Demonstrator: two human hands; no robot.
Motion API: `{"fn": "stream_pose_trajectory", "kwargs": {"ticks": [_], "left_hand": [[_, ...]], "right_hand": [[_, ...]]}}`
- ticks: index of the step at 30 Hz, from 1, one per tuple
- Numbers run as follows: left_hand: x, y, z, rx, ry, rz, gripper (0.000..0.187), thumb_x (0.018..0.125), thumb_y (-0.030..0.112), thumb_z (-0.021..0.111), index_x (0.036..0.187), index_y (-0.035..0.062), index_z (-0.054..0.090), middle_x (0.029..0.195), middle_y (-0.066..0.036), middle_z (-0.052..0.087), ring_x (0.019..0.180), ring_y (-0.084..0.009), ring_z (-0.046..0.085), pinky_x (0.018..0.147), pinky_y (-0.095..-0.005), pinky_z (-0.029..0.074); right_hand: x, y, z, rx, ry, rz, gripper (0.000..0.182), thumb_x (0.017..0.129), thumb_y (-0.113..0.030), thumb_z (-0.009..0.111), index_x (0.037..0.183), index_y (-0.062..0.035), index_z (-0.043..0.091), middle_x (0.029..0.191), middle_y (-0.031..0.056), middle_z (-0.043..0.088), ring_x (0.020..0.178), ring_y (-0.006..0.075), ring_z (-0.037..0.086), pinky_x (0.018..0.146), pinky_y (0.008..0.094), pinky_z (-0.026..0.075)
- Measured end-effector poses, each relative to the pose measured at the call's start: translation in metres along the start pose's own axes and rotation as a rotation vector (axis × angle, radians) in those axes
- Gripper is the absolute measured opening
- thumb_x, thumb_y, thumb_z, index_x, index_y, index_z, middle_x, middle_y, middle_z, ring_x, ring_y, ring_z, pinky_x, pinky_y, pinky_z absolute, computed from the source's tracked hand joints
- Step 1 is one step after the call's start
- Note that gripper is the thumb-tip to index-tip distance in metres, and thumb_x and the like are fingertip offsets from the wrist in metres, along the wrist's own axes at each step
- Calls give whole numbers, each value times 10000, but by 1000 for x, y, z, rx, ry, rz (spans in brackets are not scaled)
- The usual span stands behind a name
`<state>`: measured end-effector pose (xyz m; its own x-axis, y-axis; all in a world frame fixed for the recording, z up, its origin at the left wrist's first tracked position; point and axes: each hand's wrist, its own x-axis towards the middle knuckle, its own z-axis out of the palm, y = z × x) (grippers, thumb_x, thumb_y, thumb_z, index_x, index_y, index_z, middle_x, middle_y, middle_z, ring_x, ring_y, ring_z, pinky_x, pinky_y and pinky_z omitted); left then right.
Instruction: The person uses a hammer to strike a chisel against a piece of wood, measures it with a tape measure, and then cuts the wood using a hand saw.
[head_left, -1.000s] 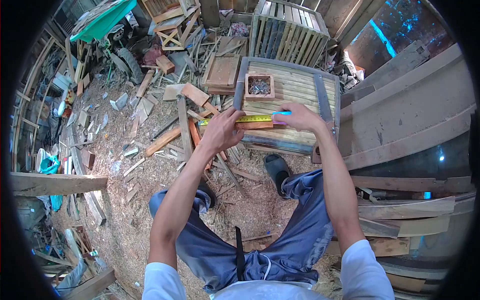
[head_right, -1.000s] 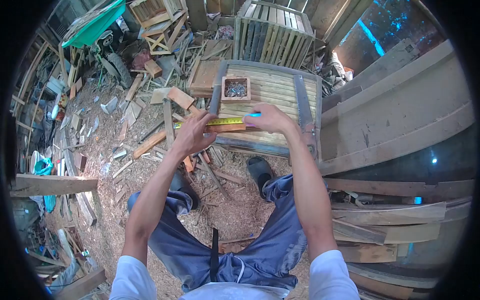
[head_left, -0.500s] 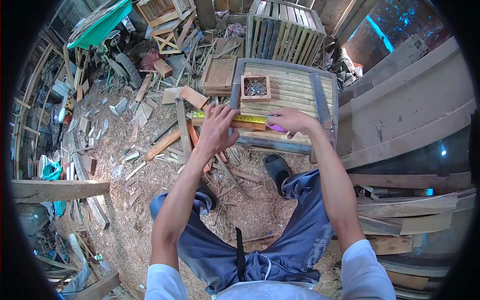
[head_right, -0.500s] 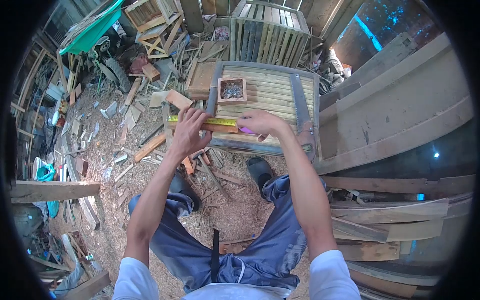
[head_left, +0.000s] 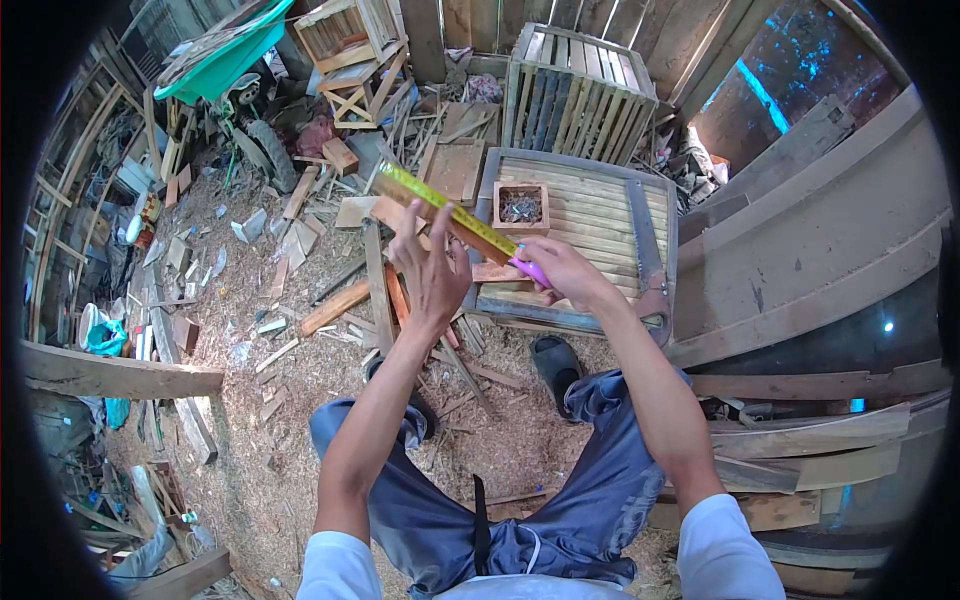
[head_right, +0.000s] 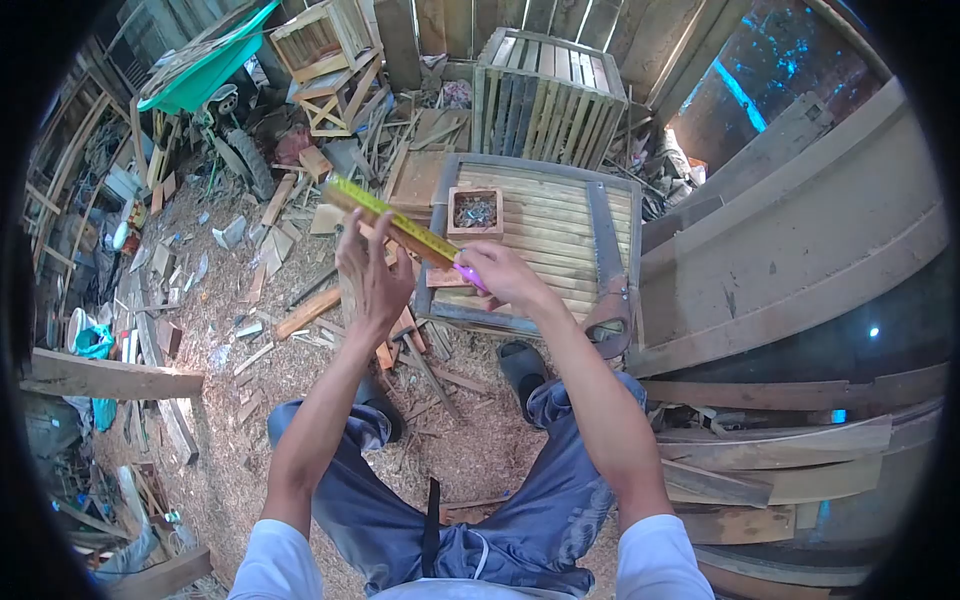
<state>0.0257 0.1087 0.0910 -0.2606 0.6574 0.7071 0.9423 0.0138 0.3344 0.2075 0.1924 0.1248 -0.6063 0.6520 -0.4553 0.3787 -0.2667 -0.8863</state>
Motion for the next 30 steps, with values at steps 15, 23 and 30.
{"fn": "stream_pose_trajectory", "kwargs": {"ticks": [15,23,30], "left_hand": [[-6,19,23,-1549,-215,-1097,275,900,149,609,1129,7,558,936,-32,599,807,-98,570,713,-260,486],[-4,14,27,-1528,-197,-1137,286,861,132,657,1106,10,575,902,-38,613,796,-114,574,738,-273,476],[3,19,26,-1488,-151,-1104,266,856,143,674,1069,7,593,871,-40,606,777,-113,572,727,-267,463]], "right_hand": [[-7,-1,36,455,63,-21,362,940,-337,474,1232,-124,486,879,-6,525,704,77,496,507,240,476],[13,23,52,455,80,-138,435,958,-374,467,1305,-118,409,971,21,526,788,88,502,558,237,467],[10,22,59,402,146,-208,437,972,-371,453,1314,-102,406,990,34,512,798,97,501,571,239,477]]}}
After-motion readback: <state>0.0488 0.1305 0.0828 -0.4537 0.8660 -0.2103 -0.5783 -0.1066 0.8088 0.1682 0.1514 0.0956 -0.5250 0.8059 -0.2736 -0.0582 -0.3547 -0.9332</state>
